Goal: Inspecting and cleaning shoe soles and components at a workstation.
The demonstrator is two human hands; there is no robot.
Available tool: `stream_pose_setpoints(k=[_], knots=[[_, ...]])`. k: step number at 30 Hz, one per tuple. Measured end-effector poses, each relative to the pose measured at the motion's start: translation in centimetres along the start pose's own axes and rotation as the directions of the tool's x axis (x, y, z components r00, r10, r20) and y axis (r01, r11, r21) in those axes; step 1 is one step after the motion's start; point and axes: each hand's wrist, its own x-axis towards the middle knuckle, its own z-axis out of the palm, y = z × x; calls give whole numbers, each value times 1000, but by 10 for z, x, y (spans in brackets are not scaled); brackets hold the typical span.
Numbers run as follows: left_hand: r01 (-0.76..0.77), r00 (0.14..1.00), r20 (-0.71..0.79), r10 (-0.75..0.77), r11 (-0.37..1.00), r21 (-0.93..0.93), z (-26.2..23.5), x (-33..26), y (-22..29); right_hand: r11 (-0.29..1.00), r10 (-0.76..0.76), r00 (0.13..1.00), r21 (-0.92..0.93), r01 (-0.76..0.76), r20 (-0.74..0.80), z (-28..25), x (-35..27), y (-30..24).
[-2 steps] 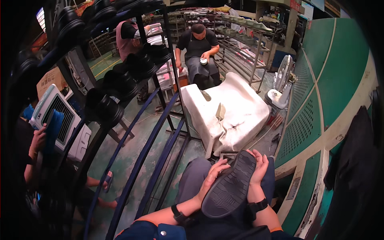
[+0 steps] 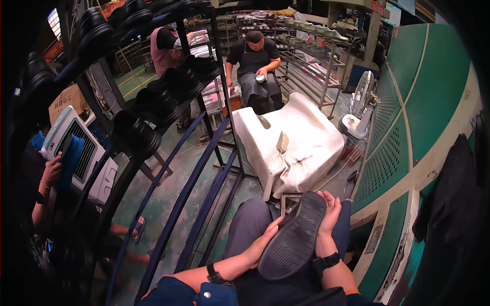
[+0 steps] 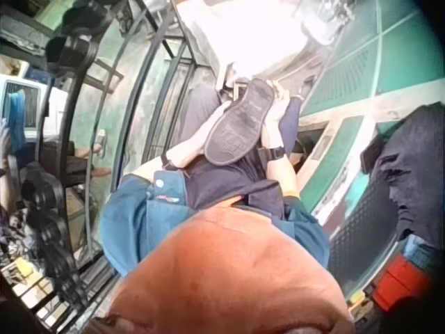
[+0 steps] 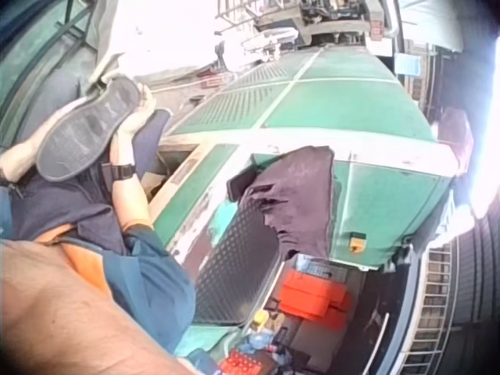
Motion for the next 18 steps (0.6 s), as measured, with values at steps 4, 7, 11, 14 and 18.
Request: stream_pose_setpoints(k=[4,7,11,14,18], knots=[[546,837,294,-462,742,-389,5,-23,-1,970,227,966,-116,-212,128,-164,36,83],[496,868,135,-478,826,-268,5,-37,13,951,296,953,-112,-288,66,-194,-29,110],[508,854,233,-466,842,-181,15,-28,20,935,322,947,-157,-318,5,-245,-88,70],[203,856,472,-211,977,67,31,-18,28,923,332,943,-204,-325,1,-251,-119,53],[-174,685,729,13,974,146,28,0,36,901,364,931,-263,-345,26,-220,-82,17]])
